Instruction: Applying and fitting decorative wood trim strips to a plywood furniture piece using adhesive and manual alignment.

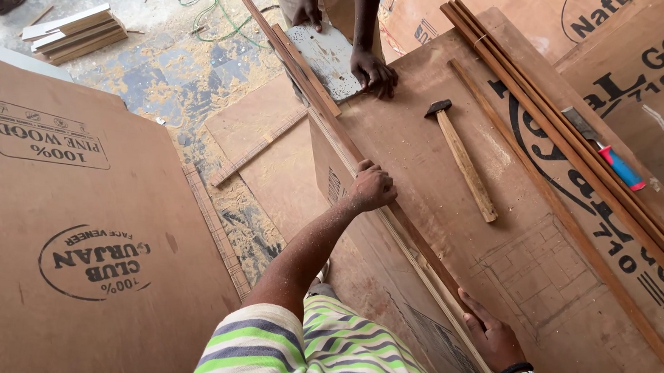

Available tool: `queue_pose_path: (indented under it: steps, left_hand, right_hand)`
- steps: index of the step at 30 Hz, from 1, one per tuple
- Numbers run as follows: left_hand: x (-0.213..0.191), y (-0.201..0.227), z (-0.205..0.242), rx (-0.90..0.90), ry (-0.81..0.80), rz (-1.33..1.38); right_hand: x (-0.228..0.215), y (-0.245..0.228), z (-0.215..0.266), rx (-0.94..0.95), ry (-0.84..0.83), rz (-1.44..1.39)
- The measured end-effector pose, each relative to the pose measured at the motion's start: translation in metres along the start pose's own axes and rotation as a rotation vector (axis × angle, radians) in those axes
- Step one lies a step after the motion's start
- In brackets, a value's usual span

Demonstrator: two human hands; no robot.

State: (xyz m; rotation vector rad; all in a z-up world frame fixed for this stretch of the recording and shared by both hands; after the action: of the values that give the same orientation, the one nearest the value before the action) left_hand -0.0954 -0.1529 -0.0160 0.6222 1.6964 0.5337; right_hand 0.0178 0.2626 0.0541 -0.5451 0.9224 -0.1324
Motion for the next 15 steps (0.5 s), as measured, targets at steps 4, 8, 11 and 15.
queue_pose_path:
  steps: [4, 8, 11, 15]
  left_hand:
    - [-0.006, -0.007, -0.004, -0.026, -0.027, -0.011]
    - [-0.013, -0.018, -0.010, 0.001, -0.045, -0.051]
    - [-0.019, -0.023, -0.016, 0.028, -0.031, -0.031]
    - [-0.024, -0.032, -0.019, 0.005, -0.043, -0.035]
  right_hand:
    - [0.003, 0.000, -0.009, -0.048, 0.016, 0.000]
    - [0.002, -0.015, -0.017, -0.054, 0.021, 0.011]
    - [0.000, -0.025, -0.022, 0.068, -0.039, 0.036]
    - [0.003, -0.032, -0.028, -0.004, -0.005, -0.005]
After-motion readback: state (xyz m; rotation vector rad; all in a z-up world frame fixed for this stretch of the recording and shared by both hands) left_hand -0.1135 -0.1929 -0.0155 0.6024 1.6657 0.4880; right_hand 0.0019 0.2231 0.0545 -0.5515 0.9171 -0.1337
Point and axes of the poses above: each hand's wrist, its own z-axis away from the middle knuckle, its own x-axis out of the palm, y = z × x, the point moved 2 cm from there along -z, towards the middle knuckle, and after that the axes turned 3 degrees about -x, right-handed, at the moved point
